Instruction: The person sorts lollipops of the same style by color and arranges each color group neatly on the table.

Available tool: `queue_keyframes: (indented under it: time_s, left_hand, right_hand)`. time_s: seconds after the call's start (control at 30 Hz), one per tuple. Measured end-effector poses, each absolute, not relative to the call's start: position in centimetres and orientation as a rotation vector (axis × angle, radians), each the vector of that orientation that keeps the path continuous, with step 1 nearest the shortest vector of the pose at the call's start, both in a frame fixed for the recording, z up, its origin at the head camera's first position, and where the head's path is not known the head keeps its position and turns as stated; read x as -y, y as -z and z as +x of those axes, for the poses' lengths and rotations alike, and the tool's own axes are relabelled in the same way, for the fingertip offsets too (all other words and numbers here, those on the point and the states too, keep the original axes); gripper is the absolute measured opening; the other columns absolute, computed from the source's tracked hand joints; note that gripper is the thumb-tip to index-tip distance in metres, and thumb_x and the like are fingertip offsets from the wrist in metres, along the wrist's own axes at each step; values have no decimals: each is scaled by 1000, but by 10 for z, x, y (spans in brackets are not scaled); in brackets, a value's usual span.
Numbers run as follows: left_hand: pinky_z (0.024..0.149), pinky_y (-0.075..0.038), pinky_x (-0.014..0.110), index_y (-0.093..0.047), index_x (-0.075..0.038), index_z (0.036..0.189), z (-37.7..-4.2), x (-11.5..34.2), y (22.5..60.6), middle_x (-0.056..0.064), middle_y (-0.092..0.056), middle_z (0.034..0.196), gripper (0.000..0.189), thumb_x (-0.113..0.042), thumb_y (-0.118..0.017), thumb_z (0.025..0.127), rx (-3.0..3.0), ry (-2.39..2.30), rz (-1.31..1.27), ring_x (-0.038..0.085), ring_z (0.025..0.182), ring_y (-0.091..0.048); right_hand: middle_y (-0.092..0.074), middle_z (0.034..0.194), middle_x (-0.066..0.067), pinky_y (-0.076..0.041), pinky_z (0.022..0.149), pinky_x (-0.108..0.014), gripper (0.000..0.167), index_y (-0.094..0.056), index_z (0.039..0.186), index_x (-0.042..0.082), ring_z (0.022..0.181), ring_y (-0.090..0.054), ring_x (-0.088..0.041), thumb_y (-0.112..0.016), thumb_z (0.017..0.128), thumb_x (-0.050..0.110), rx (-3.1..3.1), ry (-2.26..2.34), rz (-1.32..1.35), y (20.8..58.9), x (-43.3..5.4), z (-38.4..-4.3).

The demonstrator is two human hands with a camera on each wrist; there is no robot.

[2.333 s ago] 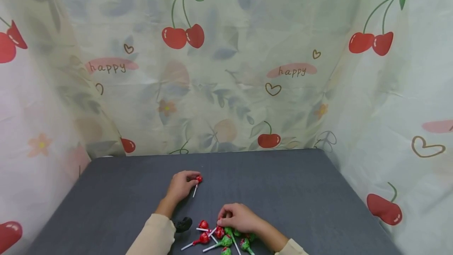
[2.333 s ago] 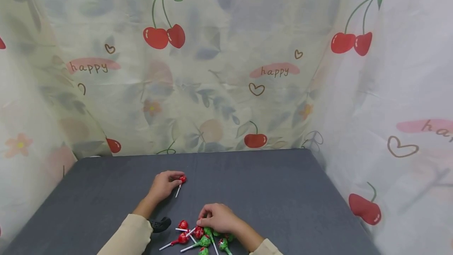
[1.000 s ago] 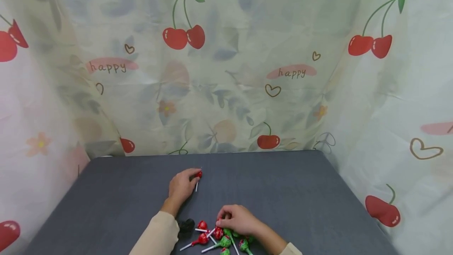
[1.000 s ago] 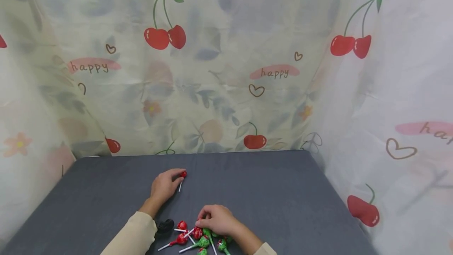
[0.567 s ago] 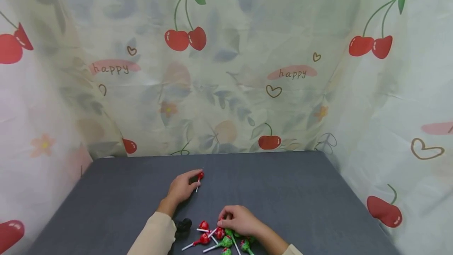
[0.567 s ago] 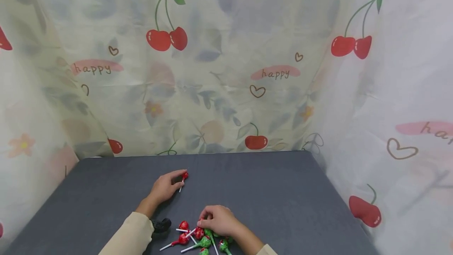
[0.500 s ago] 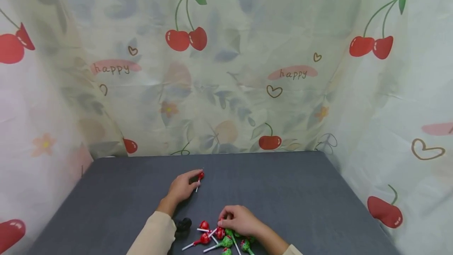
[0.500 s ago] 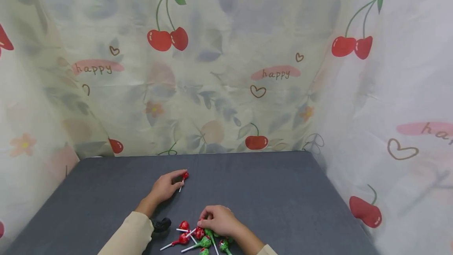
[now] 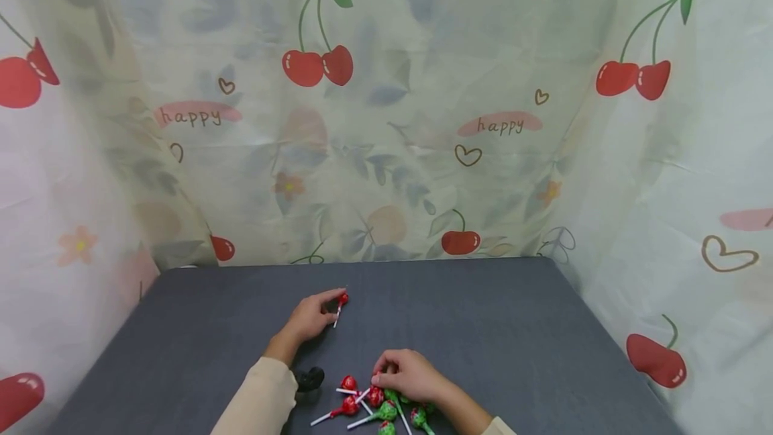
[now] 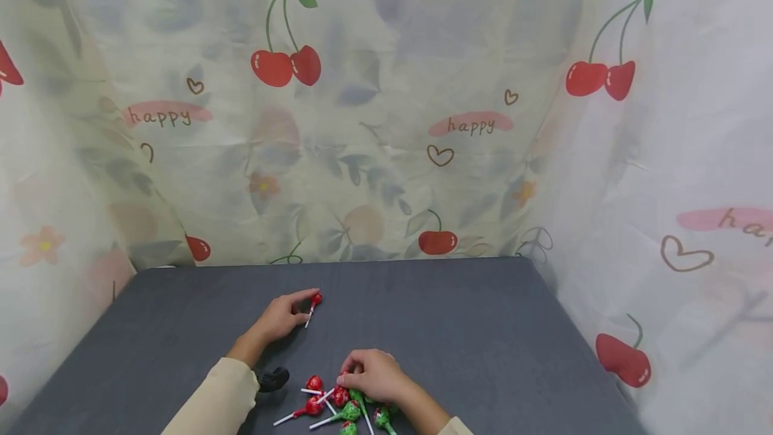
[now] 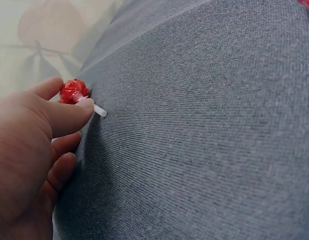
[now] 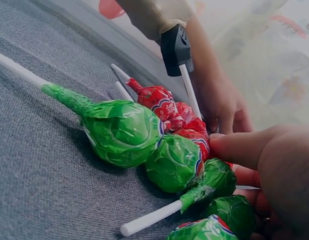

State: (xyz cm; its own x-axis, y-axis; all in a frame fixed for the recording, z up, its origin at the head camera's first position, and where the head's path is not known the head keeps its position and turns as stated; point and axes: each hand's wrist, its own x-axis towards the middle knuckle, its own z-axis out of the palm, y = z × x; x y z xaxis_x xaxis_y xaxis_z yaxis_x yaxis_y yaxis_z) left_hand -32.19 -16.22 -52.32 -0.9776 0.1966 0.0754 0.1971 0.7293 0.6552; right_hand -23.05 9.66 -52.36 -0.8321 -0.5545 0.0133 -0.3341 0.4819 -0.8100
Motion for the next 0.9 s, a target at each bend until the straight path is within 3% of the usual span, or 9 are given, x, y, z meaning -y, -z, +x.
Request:
queue_keyframes:
  time_s: [0.5,0.9]
  left_hand:
    - [59,-37,34,-60,-24,136,-321,159,531,1,-52,73,55,-14,-76,84,2888,1134,-236,18,64,-47]
    - [59,-37,34,-58,-21,137,-322,163,527,2,-52,74,63,-14,-81,79,2907,1159,-301,18,65,-47]
  right_hand:
    - [-53,63,9,-35,51,-22,10,-70,86,17,53,-46,-4,-74,85,25,-2462,1297,-727,522,-96,-229]
    - [-54,62,9,-35,51,-22,8,-70,86,18,53,-46,-5,-73,87,25,-2439,1305,-679,521,-96,-229]
